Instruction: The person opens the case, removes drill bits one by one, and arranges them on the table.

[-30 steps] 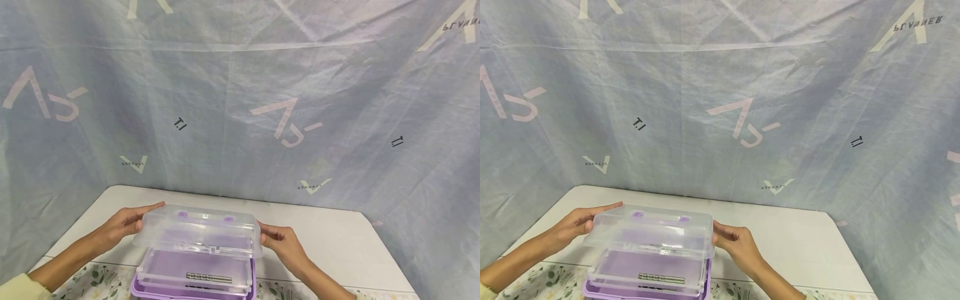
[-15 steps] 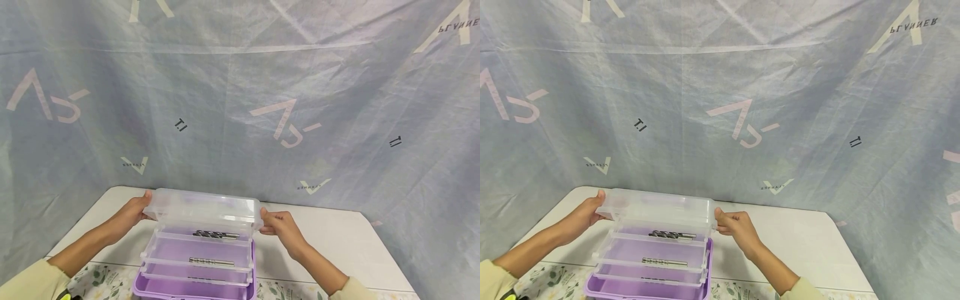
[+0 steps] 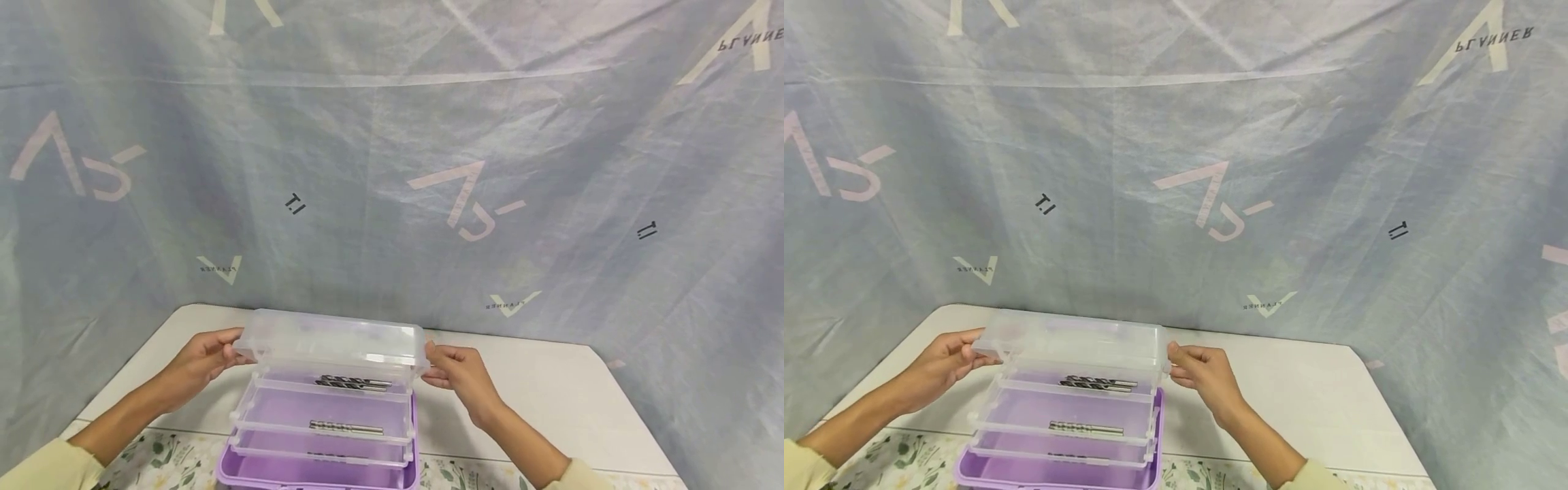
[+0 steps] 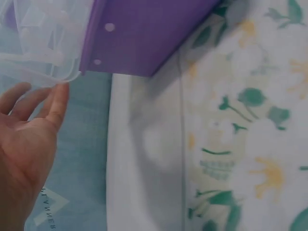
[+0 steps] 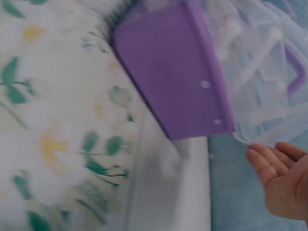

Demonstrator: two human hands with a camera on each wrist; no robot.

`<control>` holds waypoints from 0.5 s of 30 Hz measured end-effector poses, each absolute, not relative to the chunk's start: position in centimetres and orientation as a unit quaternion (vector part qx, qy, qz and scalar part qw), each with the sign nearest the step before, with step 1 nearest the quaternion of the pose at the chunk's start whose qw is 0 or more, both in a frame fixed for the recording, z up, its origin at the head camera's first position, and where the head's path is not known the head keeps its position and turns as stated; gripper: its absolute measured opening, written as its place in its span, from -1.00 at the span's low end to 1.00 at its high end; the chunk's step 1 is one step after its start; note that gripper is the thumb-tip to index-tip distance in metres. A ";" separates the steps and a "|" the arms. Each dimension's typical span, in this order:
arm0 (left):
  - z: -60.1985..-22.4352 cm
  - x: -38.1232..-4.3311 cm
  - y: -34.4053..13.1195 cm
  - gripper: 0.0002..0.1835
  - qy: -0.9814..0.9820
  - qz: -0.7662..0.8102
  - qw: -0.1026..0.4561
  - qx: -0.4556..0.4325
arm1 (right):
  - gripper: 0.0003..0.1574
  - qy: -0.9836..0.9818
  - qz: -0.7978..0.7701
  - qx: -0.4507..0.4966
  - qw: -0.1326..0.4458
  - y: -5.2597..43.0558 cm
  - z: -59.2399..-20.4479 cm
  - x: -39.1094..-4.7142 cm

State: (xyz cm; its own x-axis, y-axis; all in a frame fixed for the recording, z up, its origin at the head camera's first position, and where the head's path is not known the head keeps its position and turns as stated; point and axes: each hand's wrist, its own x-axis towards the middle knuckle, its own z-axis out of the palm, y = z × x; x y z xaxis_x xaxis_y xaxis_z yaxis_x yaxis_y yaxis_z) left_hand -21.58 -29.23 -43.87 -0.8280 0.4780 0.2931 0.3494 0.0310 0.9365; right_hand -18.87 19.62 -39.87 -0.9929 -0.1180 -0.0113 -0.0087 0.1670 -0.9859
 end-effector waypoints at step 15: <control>-43.0 -20.6 -26.7 -0.56 0.700 0.665 -0.033 0.258 | -0.52 0.750 -0.632 -0.196 -0.017 20.7 -43.2 -18.7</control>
